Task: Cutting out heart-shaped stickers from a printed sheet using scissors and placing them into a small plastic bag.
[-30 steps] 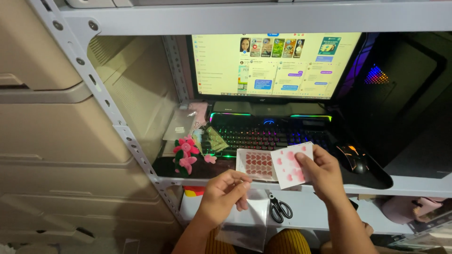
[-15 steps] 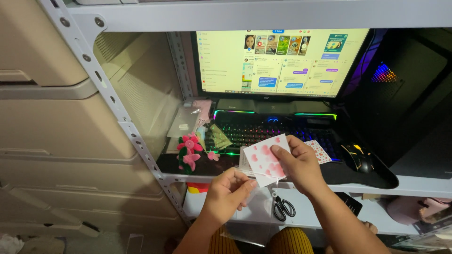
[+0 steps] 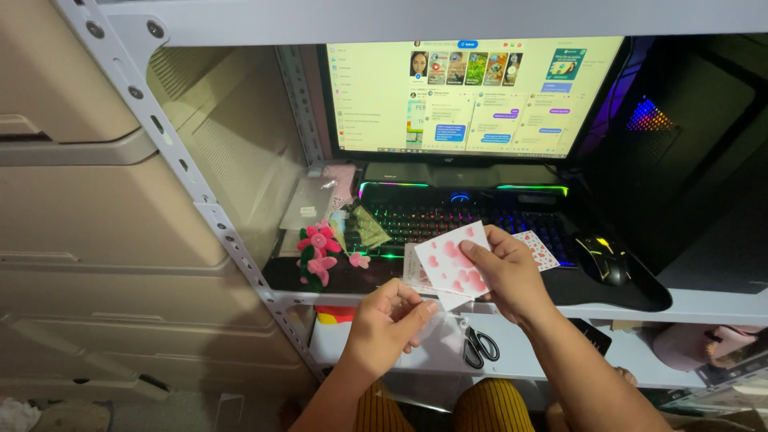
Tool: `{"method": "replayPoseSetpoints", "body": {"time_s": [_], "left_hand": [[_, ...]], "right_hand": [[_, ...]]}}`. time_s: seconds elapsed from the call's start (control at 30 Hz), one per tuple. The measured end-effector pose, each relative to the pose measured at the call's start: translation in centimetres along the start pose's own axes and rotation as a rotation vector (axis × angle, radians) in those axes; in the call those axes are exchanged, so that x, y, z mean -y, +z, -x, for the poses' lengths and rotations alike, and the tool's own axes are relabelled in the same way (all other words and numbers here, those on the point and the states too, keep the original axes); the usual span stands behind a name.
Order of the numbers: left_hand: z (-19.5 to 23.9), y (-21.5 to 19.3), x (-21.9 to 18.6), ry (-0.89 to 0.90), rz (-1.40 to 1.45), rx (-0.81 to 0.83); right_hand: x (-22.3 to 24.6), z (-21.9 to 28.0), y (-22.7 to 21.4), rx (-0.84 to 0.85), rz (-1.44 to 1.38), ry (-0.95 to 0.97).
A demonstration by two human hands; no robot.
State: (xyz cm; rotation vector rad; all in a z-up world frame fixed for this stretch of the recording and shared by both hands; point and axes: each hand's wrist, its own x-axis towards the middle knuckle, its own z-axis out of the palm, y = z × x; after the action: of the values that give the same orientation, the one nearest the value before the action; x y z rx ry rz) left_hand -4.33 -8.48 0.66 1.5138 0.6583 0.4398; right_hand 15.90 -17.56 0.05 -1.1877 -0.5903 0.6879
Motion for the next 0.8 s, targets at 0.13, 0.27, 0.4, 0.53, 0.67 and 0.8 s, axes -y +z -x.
{"method": "replayPoseSetpoints", "body": {"time_s": [0.13,0.27,0.4,0.53,0.67,0.8], "left_hand": [[0.4,0.1,-0.8,-0.014,-0.027,-0.002],[-0.2,0.2,-0.1,0.020,-0.006,-0.012],[-0.4,0.2,-0.1,0.016,0.030,-0.036],[-0.6,0.2,0.2,0.015,0.073,-0.062],[-0.9,0.1,1.4,0.101,0.116,-0.032],[-0.3,0.1,0.6,0.075,0.090,-0.033]], "right_hand": [[0.0,0.6,0.4,0.042,-0.056,-0.007],[-0.3,0.8,0.2,0.063,-0.049,-0.033],[-0.2,1.1,0.1,0.104,0.067,-0.045],[-0.6,1.0,-0.2,0.153,0.088,-0.043],[-0.8,0.0,-0.4,0.074,0.034,-0.043],[-0.1,-0.3,-0.3,-0.010,0.002,0.027]]}}
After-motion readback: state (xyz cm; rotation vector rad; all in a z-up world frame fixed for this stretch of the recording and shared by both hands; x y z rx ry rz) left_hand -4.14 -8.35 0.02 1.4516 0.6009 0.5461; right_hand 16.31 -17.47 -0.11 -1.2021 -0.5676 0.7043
